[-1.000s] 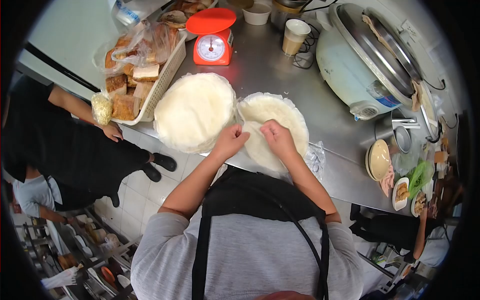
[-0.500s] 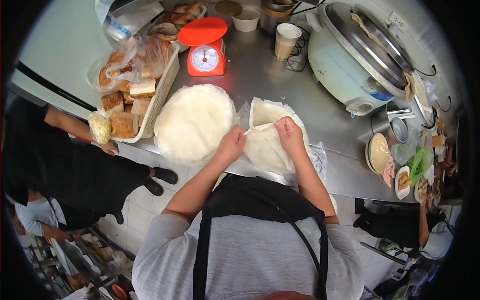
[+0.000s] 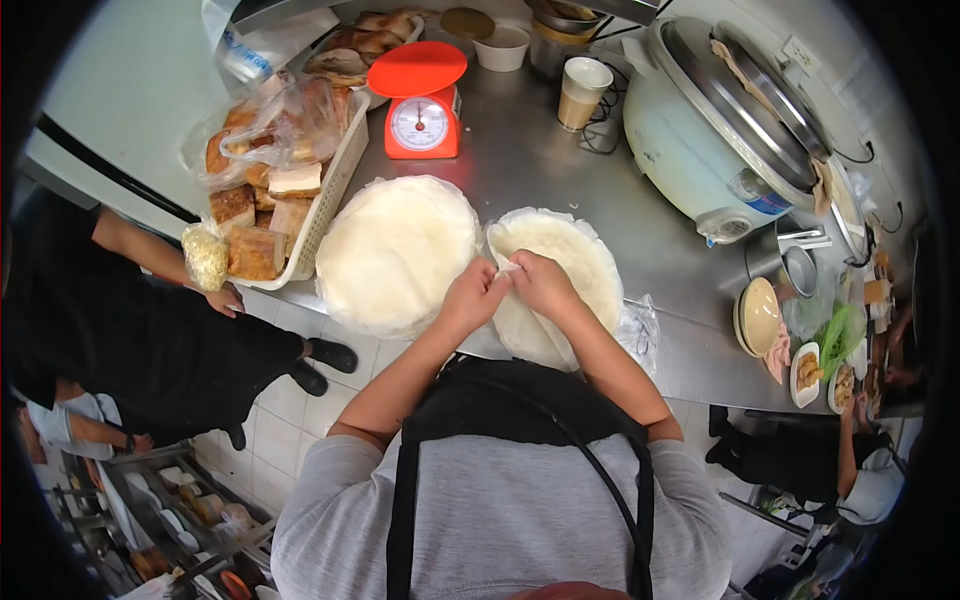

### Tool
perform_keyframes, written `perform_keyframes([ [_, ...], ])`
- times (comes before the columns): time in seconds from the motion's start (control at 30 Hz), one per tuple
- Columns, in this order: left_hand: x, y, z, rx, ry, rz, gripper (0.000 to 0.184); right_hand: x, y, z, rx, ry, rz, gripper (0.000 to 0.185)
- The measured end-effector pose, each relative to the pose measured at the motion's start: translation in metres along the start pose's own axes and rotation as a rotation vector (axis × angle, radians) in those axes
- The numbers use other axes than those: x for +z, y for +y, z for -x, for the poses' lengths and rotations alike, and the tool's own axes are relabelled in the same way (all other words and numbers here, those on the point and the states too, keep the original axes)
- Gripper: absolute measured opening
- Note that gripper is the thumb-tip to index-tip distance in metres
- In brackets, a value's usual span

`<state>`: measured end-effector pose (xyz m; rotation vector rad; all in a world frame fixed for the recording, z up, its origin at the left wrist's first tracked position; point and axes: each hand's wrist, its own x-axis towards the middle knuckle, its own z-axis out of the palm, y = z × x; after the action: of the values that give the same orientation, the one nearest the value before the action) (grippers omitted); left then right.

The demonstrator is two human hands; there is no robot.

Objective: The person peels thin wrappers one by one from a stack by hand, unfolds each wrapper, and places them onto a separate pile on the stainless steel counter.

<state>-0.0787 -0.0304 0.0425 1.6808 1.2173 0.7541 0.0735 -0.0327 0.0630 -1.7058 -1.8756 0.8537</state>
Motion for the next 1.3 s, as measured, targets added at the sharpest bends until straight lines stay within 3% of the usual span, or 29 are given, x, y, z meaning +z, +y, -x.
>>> perform_keyframes([
  [0.17,0.013,-0.013,-0.013,0.114,0.037,0.377,0.031,0.012,0.019,-0.003,0.005,0.019,-0.289,0.017],
  [0.3,0.013,-0.009,-0.017,0.011,0.048,0.014,0.028,0.019,0.03,-0.003,0.007,-0.008,-0.408,0.018],
  [0.37,0.017,-0.007,-0.019,0.035,0.113,-0.196,0.027,0.015,0.029,-0.001,-0.028,0.041,-0.263,0.02],
  [0.5,0.011,0.01,-0.02,-0.057,0.098,-0.33,0.025,0.003,0.008,0.007,-0.05,0.109,0.196,0.023],
  [0.6,0.011,0.012,-0.021,-0.039,0.117,-0.412,0.021,0.01,0.002,0.007,-0.042,0.212,0.338,0.023],
  [0.9,0.01,0.0,-0.032,-0.021,0.105,-0.485,0.016,-0.005,0.005,-0.001,0.145,0.243,0.299,0.017],
  [1.07,0.01,0.0,-0.034,-0.051,0.121,-0.415,0.015,-0.005,0.006,0.002,0.09,0.207,0.207,0.017],
  [1.17,0.014,0.018,-0.035,0.065,0.222,-0.361,0.025,0.008,0.004,0.006,-0.001,0.155,0.168,0.019],
  [1.3,0.021,0.02,-0.039,0.045,0.169,-0.308,0.038,0.011,0.006,0.008,-0.017,0.169,0.215,0.02],
])
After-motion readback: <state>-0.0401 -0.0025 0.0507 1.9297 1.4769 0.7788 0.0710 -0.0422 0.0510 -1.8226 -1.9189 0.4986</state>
